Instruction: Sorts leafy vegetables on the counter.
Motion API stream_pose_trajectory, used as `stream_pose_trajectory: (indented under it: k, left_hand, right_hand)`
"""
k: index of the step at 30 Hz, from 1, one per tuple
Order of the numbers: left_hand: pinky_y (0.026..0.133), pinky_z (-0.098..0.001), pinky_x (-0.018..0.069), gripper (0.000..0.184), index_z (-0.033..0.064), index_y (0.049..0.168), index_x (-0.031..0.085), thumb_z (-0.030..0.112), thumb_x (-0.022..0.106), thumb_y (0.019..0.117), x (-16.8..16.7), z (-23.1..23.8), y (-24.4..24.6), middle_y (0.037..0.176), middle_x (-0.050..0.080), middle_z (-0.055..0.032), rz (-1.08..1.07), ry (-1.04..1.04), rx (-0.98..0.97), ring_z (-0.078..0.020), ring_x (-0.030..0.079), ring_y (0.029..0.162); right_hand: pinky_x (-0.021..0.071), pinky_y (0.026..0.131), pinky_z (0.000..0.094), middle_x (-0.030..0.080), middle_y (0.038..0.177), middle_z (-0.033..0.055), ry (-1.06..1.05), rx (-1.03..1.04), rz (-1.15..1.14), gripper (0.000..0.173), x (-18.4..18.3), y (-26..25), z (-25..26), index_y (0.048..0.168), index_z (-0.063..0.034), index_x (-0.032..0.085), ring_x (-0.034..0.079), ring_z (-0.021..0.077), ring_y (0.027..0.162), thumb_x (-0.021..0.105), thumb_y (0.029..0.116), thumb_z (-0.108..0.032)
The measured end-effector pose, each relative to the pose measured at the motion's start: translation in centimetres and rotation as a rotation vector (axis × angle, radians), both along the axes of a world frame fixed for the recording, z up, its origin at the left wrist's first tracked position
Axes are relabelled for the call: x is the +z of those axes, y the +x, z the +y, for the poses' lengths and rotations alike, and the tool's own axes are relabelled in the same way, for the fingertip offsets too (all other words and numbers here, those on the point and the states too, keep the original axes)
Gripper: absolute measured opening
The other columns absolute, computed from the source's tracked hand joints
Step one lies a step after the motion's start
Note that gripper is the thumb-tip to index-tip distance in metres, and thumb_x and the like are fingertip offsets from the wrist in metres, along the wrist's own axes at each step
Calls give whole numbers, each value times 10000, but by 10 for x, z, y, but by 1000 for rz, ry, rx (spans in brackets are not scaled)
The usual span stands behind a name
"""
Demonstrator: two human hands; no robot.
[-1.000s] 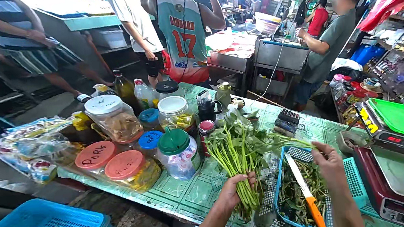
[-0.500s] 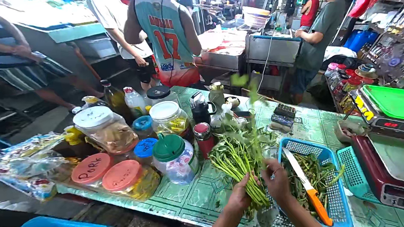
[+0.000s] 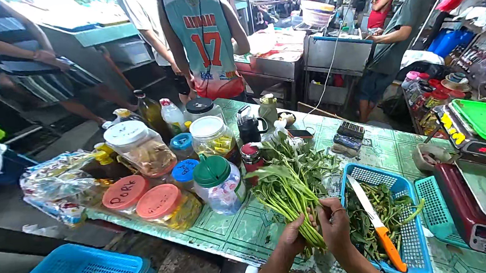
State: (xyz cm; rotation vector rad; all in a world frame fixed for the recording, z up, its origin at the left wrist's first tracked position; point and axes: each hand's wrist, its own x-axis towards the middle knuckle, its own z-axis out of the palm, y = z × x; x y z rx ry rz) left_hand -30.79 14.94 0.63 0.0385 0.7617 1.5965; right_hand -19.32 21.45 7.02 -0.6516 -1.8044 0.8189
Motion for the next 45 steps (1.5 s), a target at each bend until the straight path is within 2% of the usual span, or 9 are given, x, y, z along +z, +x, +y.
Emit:
stream_pose_trajectory:
  k: [4, 14, 19, 24, 31, 35, 38, 41, 45]
  left_hand:
    - [798, -379, 621, 239, 73, 1228, 584, 203, 432, 1096, -5, -1, -1, 917, 723, -96, -19, 43, -14, -213, 729, 838]
    - [873, -387, 595, 343, 81, 1326, 562, 270, 371, 1113, 4, 1, 5, 1068, 728, -106, 40, 28, 40, -198, 713, 975]
    - [819, -384, 604, 241, 39, 1211, 602, 189, 464, 1083, 11, 7, 3, 989, 723, -127, 27, -64, 125, -211, 717, 899]
    - [721, -345, 602, 173, 33, 1073, 588, 60, 445, 979, 23, 10, -15, 920, 735, -122, 62, -96, 72, -196, 724, 813]
    - [581, -321, 582, 126, 46, 1044, 546, 5, 486, 942, 92, 19, -21, 757, 650, -88, 124, -176, 4, -176, 657, 623]
    - [611, -345, 609, 139, 54, 1079, 540, 24, 440, 988, 140, 28, -44, 766, 641, -70, 220, -116, 108, -177, 659, 617]
    - [641, -362, 615, 181, 18, 1112, 569, -31, 476, 964, 169, 18, -55, 777, 658, -107, 288, -42, 79, -203, 667, 636]
    - [660, -355, 622, 295, 20, 1171, 618, -42, 531, 896, 187, 3, -64, 739, 652, -98, 381, 107, 43, -194, 672, 630]
    - [667, -344, 621, 386, 60, 1199, 660, 21, 633, 816, 195, -8, -71, 705, 638, -66, 429, 227, 9, -165, 666, 623]
  right_hand:
    - [570, 722, 166, 639, 1025, 72, -1, 18, 149, 158, 1, 0, 0, 1100, 3, 647, 638, 30, 801, 616, 970, -81]
    - [602, 816, 308, 698, 979, 71, -15, 27, -242, 155, -37, -6, -11, 1005, -43, 770, 686, 141, 900, 664, 944, -137]
    - [595, 808, 265, 717, 963, 72, -268, 54, -136, 106, -36, -6, -12, 996, -17, 720, 693, 103, 871, 666, 953, -98]
    - [576, 964, 339, 732, 1049, 127, 29, 125, -161, 121, -48, 1, -12, 949, -8, 744, 694, 211, 1089, 651, 923, -81]
    - [584, 927, 253, 723, 1050, 103, 88, 345, 50, 83, -24, 26, 0, 955, -8, 699, 701, 130, 1032, 617, 943, 3]
    - [606, 839, 270, 723, 1033, 3, -259, 319, 150, 97, -12, 77, 13, 1020, -94, 716, 694, 80, 954, 653, 957, -56]
    - [596, 696, 342, 700, 910, 92, -520, -129, -168, 146, -17, 127, 57, 1075, 27, 662, 675, 155, 751, 637, 959, -59]
    - [483, 1045, 574, 621, 1321, 270, -555, -477, -873, 503, -22, 152, 84, 1439, 24, 520, 624, 409, 1207, 624, 999, -195]
    - [484, 1065, 572, 596, 1353, 286, -313, -300, -848, 450, -25, 105, 65, 1400, 49, 570, 598, 427, 1251, 586, 1000, -157]
